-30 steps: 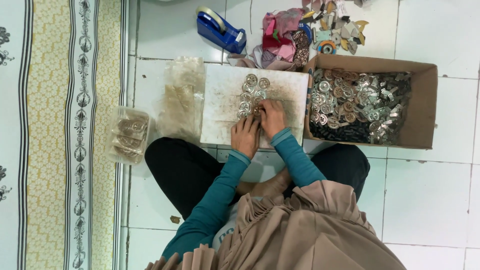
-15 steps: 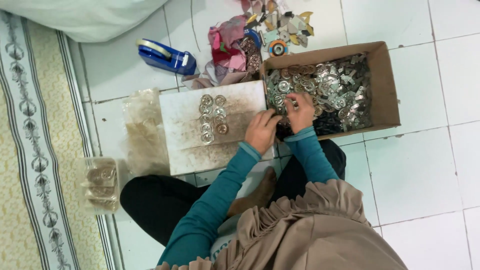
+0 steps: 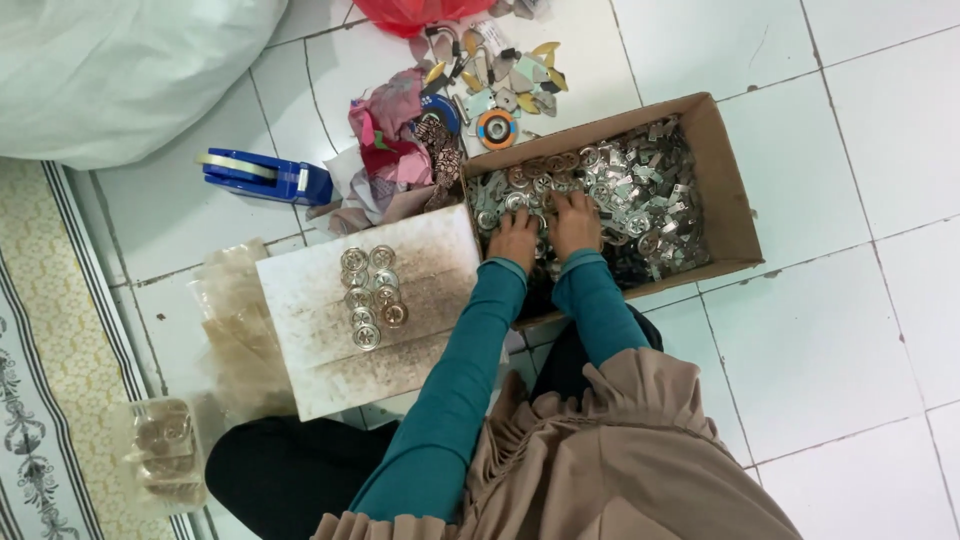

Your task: Packaging small decorative metal pieces from a large box into individual plastic bags

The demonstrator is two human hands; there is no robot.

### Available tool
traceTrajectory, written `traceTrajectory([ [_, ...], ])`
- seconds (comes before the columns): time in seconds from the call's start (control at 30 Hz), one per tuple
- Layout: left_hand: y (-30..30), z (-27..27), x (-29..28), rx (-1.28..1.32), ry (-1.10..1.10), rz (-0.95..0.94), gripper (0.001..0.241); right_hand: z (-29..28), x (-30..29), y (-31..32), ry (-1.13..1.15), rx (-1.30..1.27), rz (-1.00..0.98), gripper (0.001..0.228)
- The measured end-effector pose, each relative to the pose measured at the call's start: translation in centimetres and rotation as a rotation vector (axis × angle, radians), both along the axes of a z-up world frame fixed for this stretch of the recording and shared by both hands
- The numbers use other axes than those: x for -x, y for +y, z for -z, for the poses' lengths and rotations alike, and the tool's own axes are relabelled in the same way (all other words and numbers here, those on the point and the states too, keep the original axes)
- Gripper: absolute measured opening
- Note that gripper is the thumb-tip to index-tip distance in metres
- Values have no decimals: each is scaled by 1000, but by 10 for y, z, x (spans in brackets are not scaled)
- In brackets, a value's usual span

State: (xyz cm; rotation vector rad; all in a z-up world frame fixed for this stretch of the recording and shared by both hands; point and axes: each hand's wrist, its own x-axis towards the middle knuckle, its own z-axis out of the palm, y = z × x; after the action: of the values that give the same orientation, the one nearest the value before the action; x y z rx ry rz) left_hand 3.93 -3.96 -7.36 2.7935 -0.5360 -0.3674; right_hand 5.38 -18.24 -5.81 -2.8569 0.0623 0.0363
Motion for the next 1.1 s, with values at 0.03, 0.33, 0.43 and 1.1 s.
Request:
traceTrajectory([
  [0.03, -1, 2, -2, -4, 4, -3, 42, -2, -2, 1, 4, -4, -3, 39],
  [0.33, -1, 4, 2, 63, 102, -52, 46, 30, 2, -8, 35, -156, -64, 32],
  [0.43, 0, 11, 8, 94, -14, -30, 41, 42, 11, -14, -6, -316, -56, 26],
  [1.1, 195, -127, 219, 605, -395, -496, 42, -111, 170, 189, -225, -982, -164, 24],
])
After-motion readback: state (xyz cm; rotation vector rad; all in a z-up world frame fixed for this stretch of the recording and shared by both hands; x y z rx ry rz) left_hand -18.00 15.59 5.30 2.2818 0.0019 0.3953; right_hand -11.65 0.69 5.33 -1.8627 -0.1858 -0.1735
